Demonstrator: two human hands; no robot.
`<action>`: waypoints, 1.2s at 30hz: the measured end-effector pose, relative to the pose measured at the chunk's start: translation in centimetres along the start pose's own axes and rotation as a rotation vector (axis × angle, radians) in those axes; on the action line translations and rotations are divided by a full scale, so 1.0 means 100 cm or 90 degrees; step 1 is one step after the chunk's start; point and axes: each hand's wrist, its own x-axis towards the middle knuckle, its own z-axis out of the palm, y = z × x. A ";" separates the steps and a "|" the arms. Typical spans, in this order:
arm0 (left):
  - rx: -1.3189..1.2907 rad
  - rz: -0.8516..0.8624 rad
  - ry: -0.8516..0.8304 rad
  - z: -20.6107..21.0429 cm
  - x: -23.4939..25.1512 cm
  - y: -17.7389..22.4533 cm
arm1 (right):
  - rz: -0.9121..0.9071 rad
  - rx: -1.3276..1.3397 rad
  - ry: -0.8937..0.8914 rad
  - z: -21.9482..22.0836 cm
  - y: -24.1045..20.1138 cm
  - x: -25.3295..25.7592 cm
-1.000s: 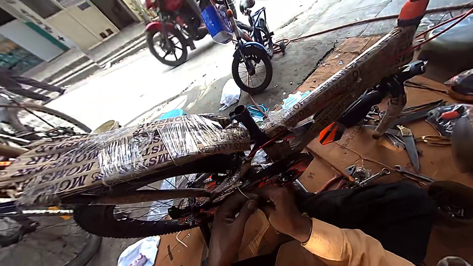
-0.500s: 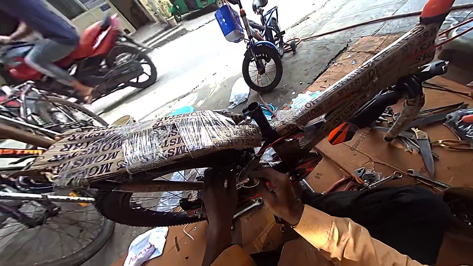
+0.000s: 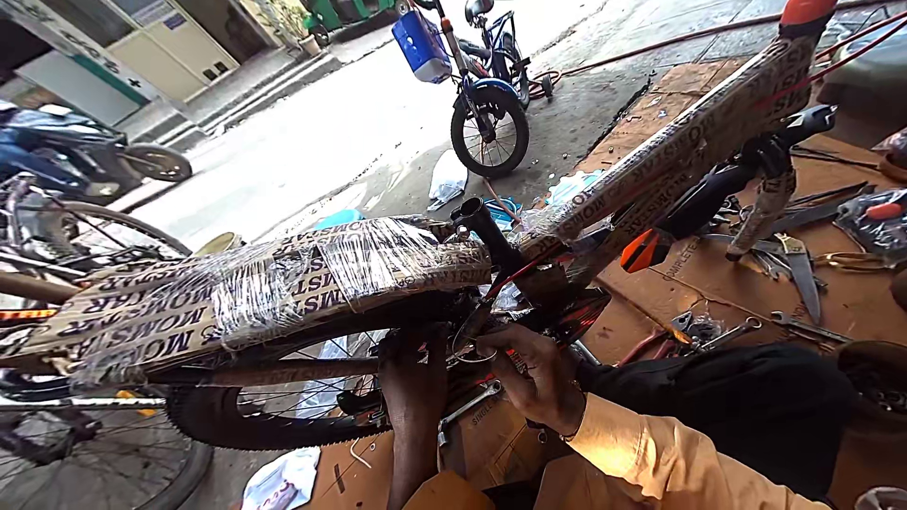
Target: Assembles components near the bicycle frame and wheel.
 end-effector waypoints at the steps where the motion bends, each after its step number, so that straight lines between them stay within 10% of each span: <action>1: 0.000 -0.002 0.001 0.000 0.000 0.000 | -0.003 -0.003 0.000 0.000 0.000 0.000; 36: 0.007 0.008 0.016 0.001 0.002 0.000 | -0.012 -0.020 0.002 0.000 0.010 0.005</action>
